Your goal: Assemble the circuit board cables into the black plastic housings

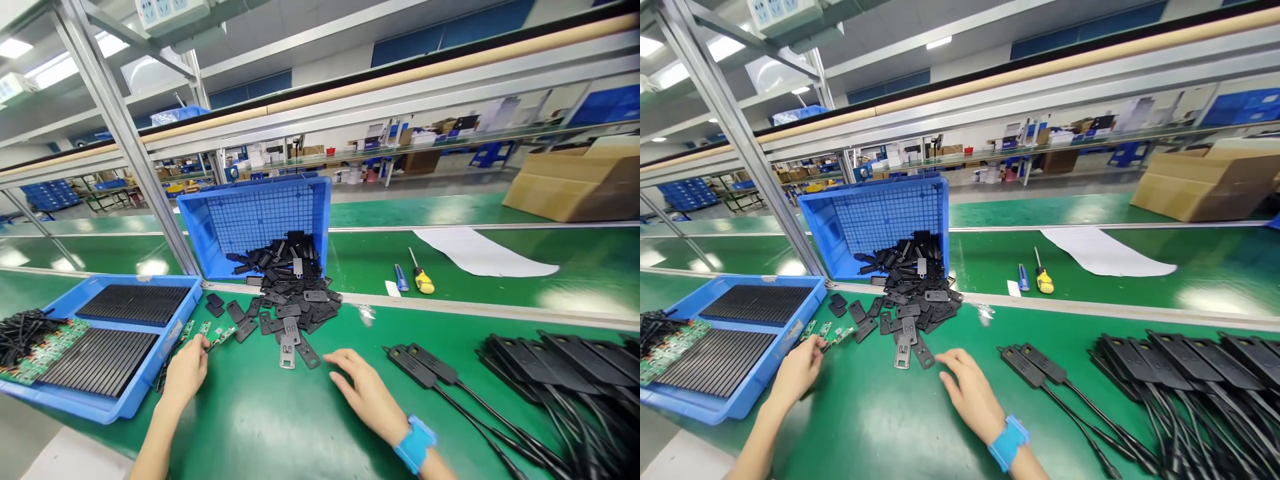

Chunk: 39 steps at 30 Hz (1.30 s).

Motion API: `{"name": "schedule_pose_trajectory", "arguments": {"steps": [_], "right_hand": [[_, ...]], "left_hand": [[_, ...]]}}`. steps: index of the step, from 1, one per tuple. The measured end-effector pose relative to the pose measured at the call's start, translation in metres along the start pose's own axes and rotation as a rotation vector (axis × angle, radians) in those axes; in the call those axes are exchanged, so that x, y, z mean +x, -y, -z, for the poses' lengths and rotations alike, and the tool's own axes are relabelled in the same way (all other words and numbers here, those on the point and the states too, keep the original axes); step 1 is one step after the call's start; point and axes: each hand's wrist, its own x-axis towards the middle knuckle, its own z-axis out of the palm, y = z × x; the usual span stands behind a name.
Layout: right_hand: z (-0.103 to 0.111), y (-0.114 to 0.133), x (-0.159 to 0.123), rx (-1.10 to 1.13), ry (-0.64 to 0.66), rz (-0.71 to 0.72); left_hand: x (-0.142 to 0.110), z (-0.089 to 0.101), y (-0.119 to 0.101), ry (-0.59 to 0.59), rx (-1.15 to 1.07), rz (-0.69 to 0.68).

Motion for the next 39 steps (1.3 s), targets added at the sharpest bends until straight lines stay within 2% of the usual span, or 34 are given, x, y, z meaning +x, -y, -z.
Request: {"name": "schedule_pose_trajectory", "arguments": {"steps": [2,3,5,6,7,9,11,13,17,20,24,27,30,33,35,37,39], "right_hand": [[-0.008,0.011,-0.003,0.330,0.155,-0.074],[-0.012,0.015,-0.004,0.499,0.222,-0.129],[-0.019,0.023,-0.006,0.835,0.299,-0.235],[-0.022,0.026,-0.007,0.983,0.308,-0.278],[-0.023,0.028,-0.007,1.098,0.305,-0.315],[-0.023,0.029,-0.006,1.206,0.268,-0.369],[-0.018,0.027,-0.003,1.176,0.197,-0.393],[-0.013,0.021,0.000,1.066,0.113,-0.368],[-0.008,0.007,0.004,0.803,-0.031,-0.290],[-0.009,-0.001,0.006,0.701,-0.081,-0.248],[-0.010,-0.002,0.007,0.683,-0.126,-0.227],[-0.008,0.002,0.007,0.666,-0.154,-0.227],[-0.003,0.008,0.006,0.676,-0.156,-0.223],[0.001,0.013,0.004,0.665,-0.190,-0.195],[0.004,0.015,0.003,0.615,-0.250,-0.164],[0.008,0.017,0.002,0.535,-0.324,-0.122],[0.011,0.019,0.001,0.445,-0.378,-0.070]], "left_hand": [[-0.009,0.001,-0.023,0.024,-0.295,-0.118],[-0.012,0.002,-0.039,0.082,-0.469,-0.179],[-0.016,-0.001,-0.072,0.272,-0.756,-0.289],[-0.014,-0.003,-0.088,0.362,-0.825,-0.343],[-0.009,-0.007,-0.100,0.399,-0.813,-0.397],[0.012,-0.017,-0.117,0.334,-0.633,-0.470],[0.044,-0.030,-0.122,0.170,-0.413,-0.463],[0.081,-0.042,-0.119,0.057,-0.309,-0.397],[0.147,-0.060,-0.114,-0.078,-0.176,-0.268],[0.177,-0.067,-0.115,-0.107,-0.124,-0.239],[0.192,-0.070,-0.112,-0.128,-0.088,-0.201],[0.191,-0.066,-0.104,-0.133,-0.102,-0.163],[0.177,-0.056,-0.100,-0.170,-0.168,-0.150],[0.151,-0.047,-0.106,-0.224,-0.300,-0.191],[0.127,-0.044,-0.116,-0.216,-0.396,-0.232],[0.098,-0.044,-0.129,-0.134,-0.571,-0.282],[0.069,-0.046,-0.143,0.056,-0.902,-0.314]]}}
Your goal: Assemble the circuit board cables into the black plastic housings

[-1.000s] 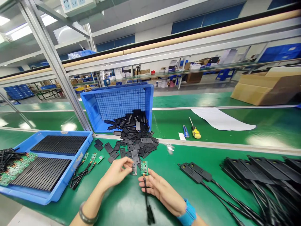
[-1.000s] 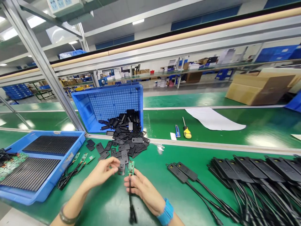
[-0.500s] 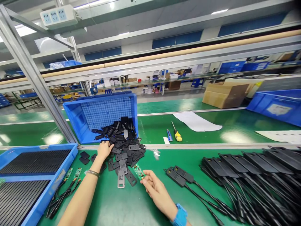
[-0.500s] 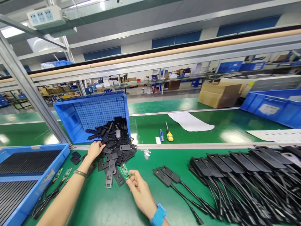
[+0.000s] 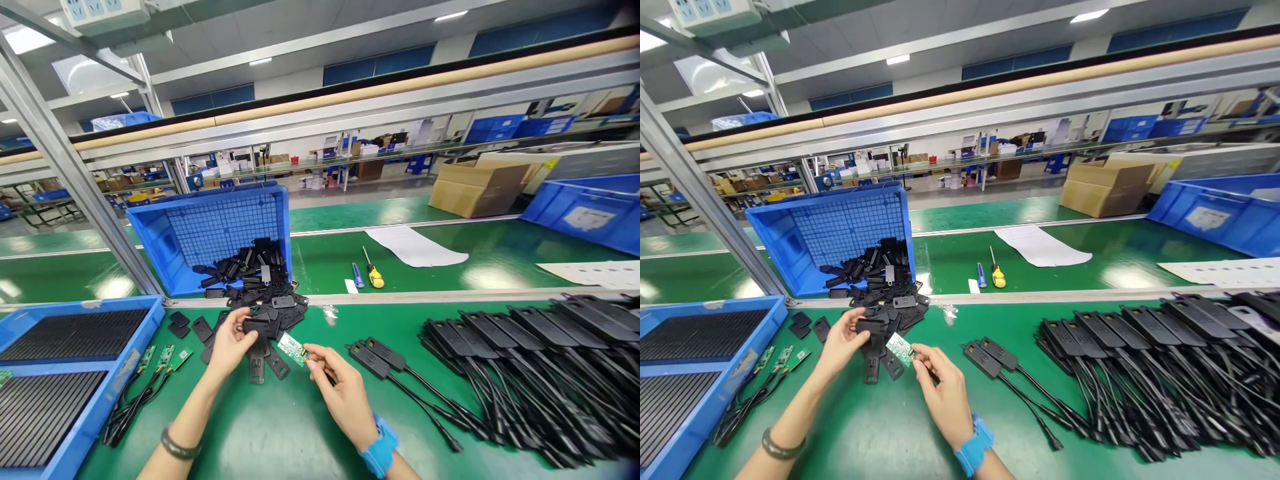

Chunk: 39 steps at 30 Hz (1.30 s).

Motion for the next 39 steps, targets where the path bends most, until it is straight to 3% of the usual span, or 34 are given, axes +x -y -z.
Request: {"name": "schedule_pose_trajectory", "arguments": {"steps": [2,4,7,12,18,24,28,33,39], "right_hand": [[0.002,0.003,-0.001,-0.059,-0.011,0.060],[0.003,0.006,-0.002,-0.093,-0.004,0.098],[0.001,0.008,-0.004,-0.117,0.029,0.125],[-0.005,0.005,-0.009,-0.145,0.061,0.130],[-0.011,-0.005,-0.012,-0.258,0.060,0.192],[-0.017,-0.012,-0.017,-0.406,0.135,0.250],[-0.016,-0.011,-0.015,-0.338,0.110,0.107],[-0.009,-0.011,-0.010,-0.467,0.242,0.035],[-0.015,-0.015,-0.008,-0.014,0.305,-0.297]], "left_hand": [[-0.021,-0.016,-0.011,0.151,-0.404,0.088],[-0.037,-0.028,-0.018,0.235,-0.666,0.189],[-0.049,-0.041,-0.020,0.221,-0.866,0.275],[-0.057,-0.051,-0.018,0.242,-1.047,0.300],[-0.067,-0.060,-0.021,0.251,-1.042,0.336],[-0.071,-0.076,-0.009,0.091,-1.004,0.392],[-0.071,-0.076,-0.008,0.033,-0.925,0.364],[-0.072,-0.074,-0.011,-0.002,-0.865,0.324],[-0.075,-0.076,-0.012,-0.001,-0.808,0.258]]}}
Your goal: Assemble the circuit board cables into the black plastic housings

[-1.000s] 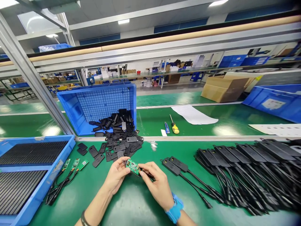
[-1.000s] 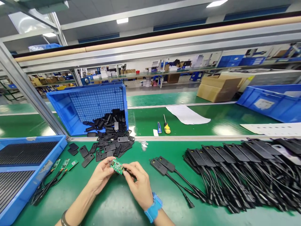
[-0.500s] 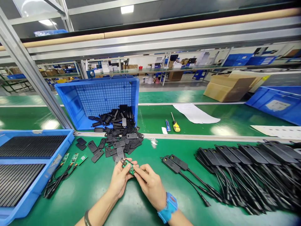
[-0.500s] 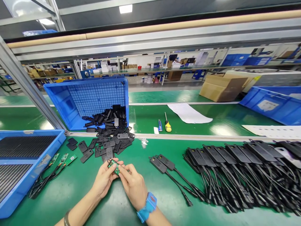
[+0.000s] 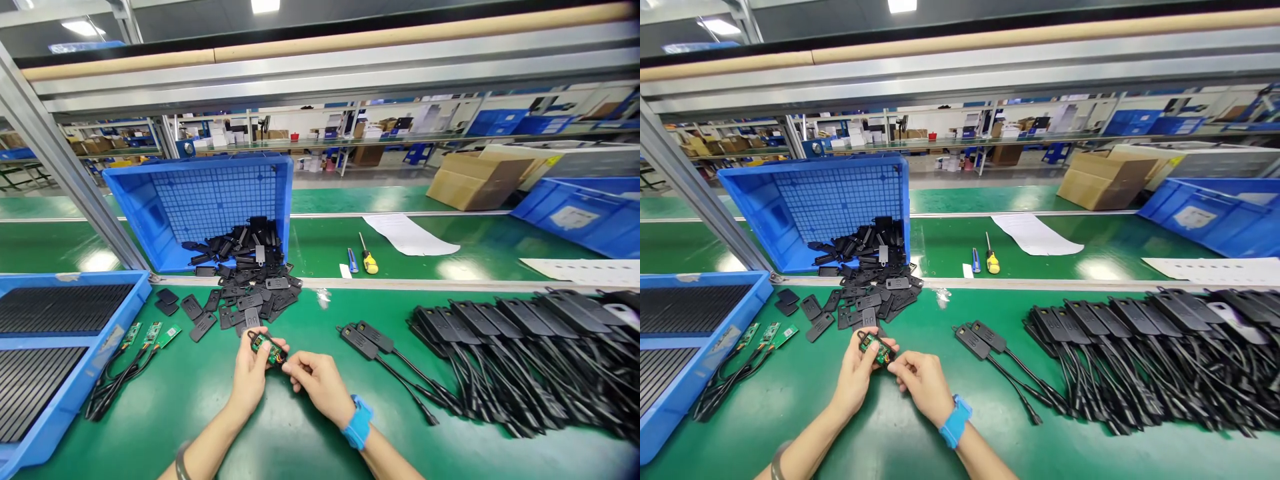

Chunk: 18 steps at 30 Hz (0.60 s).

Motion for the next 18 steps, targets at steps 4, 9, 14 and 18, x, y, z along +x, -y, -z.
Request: {"name": "schedule_pose_trajectory", "arguments": {"steps": [4,9,14,18], "right_hand": [[-0.0052,-0.0001,0.0006,0.085,-0.043,-0.012],[-0.0026,-0.0008,0.0014,0.000,-0.039,-0.031],[-0.0011,-0.0065,0.0055,-0.080,-0.070,-0.035],[-0.0001,-0.0014,0.0039,-0.223,-0.087,0.132]], "left_hand": [[-0.0017,-0.0001,-0.0008,0.010,-0.040,-0.007],[-0.0051,-0.0017,-0.0003,-0.005,-0.083,-0.009],[-0.0059,-0.0042,0.0012,-0.042,0.080,-0.094],[0.0003,-0.0039,-0.0044,-0.031,0.036,0.022]]}}
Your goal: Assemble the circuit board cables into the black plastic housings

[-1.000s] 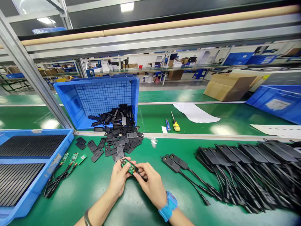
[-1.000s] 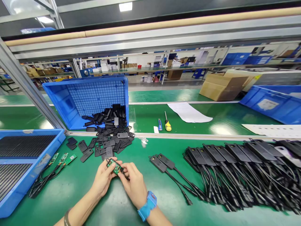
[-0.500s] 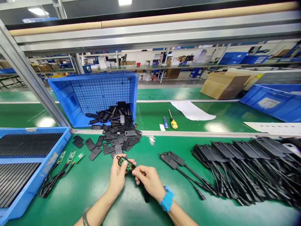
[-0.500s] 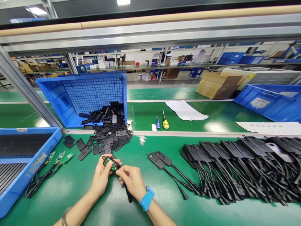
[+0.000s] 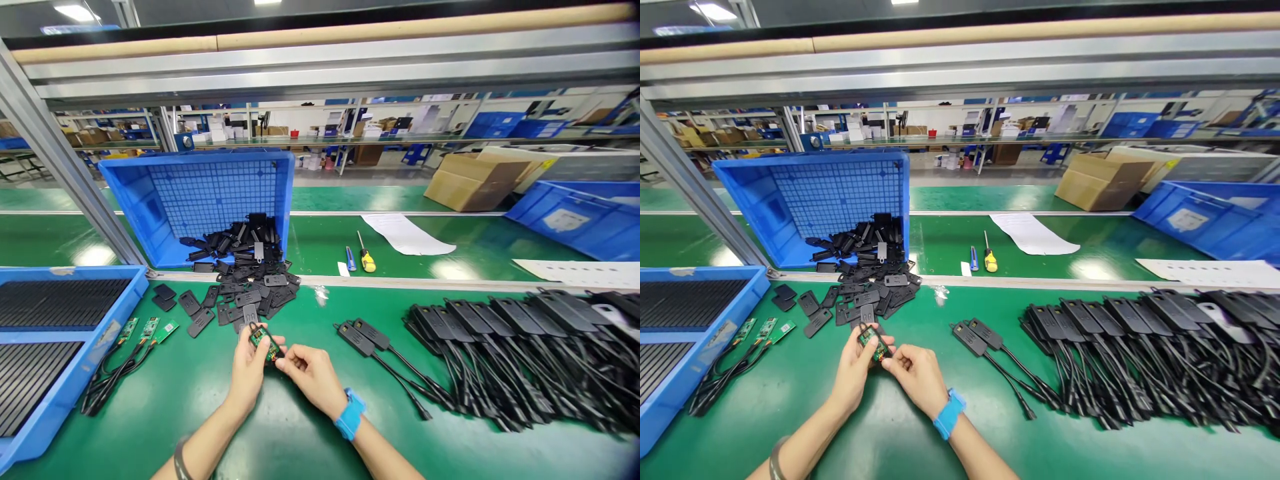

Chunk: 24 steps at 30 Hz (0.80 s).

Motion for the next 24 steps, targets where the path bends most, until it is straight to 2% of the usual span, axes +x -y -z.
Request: {"name": "schedule_pose_trajectory", "arguments": {"steps": [4,7,10,15,20,24], "right_hand": [[0.006,0.003,-0.003,-0.136,-0.104,0.254],[0.008,-0.003,-0.002,-0.298,-0.149,0.437],[0.007,-0.010,0.000,-0.448,-0.166,0.540],[0.008,-0.011,0.002,-0.484,-0.175,0.564],[0.010,-0.009,0.001,-0.459,-0.162,0.526],[0.008,-0.010,0.001,-0.487,-0.189,0.569]], "left_hand": [[0.005,0.003,0.001,0.117,0.118,0.127],[0.005,0.005,0.013,0.206,0.324,0.124],[0.004,0.007,0.023,0.233,0.476,0.077],[0.004,0.010,0.026,0.269,0.589,0.002],[0.003,0.009,0.022,0.271,0.632,-0.001],[0.002,0.008,0.022,0.257,0.644,-0.011]]}}
